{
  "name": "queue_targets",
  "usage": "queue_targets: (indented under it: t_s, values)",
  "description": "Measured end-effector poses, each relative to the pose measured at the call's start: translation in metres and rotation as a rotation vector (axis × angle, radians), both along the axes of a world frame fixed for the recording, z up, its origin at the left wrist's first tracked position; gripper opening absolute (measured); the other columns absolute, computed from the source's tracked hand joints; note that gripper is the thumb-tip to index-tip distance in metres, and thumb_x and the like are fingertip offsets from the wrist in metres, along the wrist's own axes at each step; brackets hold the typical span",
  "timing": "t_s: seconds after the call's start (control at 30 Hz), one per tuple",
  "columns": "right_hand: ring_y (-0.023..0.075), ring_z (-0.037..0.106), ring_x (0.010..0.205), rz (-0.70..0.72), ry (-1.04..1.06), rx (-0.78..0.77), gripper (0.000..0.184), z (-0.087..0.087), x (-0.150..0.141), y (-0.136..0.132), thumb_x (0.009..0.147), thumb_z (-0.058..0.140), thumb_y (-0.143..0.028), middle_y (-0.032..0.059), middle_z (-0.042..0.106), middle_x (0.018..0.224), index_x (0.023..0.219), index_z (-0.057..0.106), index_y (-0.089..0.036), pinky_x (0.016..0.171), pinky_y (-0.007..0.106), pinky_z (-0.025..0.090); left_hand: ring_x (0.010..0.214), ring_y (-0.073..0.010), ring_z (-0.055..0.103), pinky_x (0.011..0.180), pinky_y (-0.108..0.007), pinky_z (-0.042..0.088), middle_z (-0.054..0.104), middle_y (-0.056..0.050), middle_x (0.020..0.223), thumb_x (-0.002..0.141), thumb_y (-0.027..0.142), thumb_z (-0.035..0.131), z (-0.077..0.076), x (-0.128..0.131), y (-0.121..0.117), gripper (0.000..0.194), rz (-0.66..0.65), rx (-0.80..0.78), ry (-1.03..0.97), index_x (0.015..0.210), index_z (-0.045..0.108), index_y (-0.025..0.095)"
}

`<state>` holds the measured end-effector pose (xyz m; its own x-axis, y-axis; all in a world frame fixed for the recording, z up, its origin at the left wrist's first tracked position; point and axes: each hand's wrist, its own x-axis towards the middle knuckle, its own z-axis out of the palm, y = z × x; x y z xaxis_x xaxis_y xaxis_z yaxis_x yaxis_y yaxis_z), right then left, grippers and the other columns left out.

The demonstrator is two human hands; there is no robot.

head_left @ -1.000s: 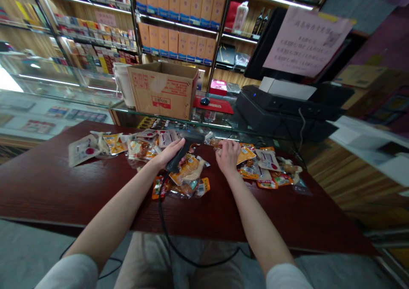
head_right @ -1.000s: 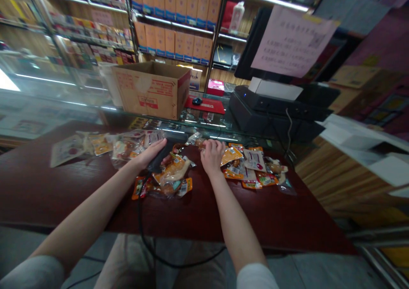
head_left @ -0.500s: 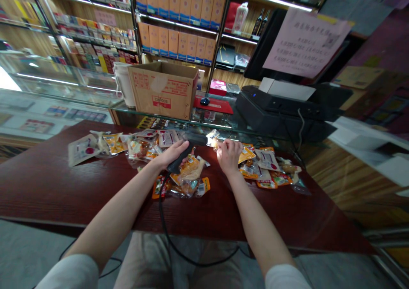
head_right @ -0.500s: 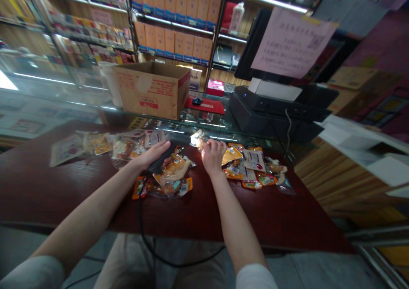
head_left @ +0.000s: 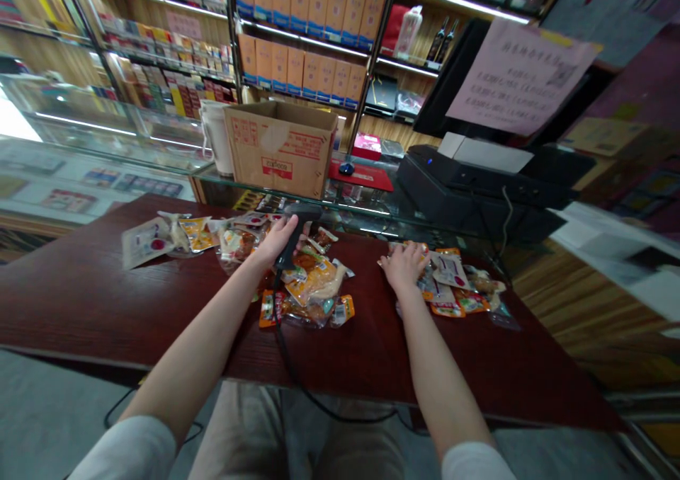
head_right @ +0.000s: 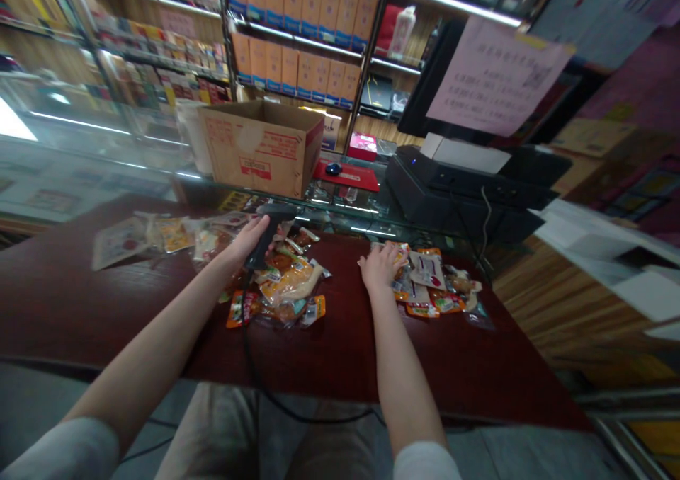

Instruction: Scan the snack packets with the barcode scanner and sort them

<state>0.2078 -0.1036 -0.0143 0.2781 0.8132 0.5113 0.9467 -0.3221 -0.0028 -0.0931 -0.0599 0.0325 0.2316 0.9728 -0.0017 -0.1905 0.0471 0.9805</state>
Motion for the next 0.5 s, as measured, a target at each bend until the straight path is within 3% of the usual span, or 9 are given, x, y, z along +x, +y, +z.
queue_targets:
  t_s: [0.07,0.13,0.27,0.4,0.5]
  values:
    - [0.0364,0.033,0.138,0.128,-0.040,-0.001,0.040,0.000,-0.003,0.002,0.090,0.054,-0.031,0.0222,0.049,0.142,0.124,0.060,-0.010,0.112,0.061,0.014,0.037,-0.0102,0.049,0.038,-0.021,0.039,0.055,0.002,0.051,0.092,0.060,0.050,-0.001,-0.005,0.005,0.048,0.036,0.014,0.024,0.099,0.056,0.013]
    - [0.0333,0.035,0.140,0.210,-0.039,-0.106,0.042,-0.003,-0.006,0.005,0.094,0.047,-0.032,0.0189,0.051,0.144,0.130,0.059,-0.013,0.115,0.060,0.010,0.036,-0.0105,0.049,0.038,-0.021,0.038,0.054,0.002,0.048,0.092,0.063,0.047,-0.003,-0.009,0.009,0.052,0.060,0.035,0.021,0.096,0.059,0.013]
    - [0.0324,0.037,0.141,0.094,0.061,-0.353,0.041,-0.014,0.004,0.006,0.098,0.039,-0.032,0.0137,0.048,0.150,0.128,0.063,-0.018,0.115,0.065,0.009,0.036,-0.0104,0.048,0.037,-0.020,0.036,0.054,0.001,0.047,0.091,0.065,0.046,-0.007,-0.012,0.012,0.053,0.067,0.057,0.002,0.089,0.059,0.014]
    - [0.0352,0.038,0.139,0.029,0.043,-0.322,0.036,-0.016,0.019,0.011,0.095,0.043,-0.027,0.0163,0.054,0.143,0.119,0.067,-0.015,0.114,0.066,0.007,0.037,-0.0095,0.048,0.039,-0.020,0.037,0.053,0.001,0.049,0.090,0.064,0.048,-0.006,-0.013,0.012,0.049,0.070,0.073,-0.013,0.084,0.055,0.016]
    - [0.0337,0.043,0.136,0.165,0.067,-0.226,0.036,-0.011,0.002,0.034,0.093,0.047,-0.027,0.0172,0.060,0.133,0.120,0.066,-0.013,0.116,0.058,0.014,0.039,-0.0095,0.048,0.040,-0.021,0.039,0.053,0.001,0.051,0.089,0.066,0.050,-0.006,-0.012,0.011,0.050,0.074,0.064,-0.018,0.086,0.054,0.016]
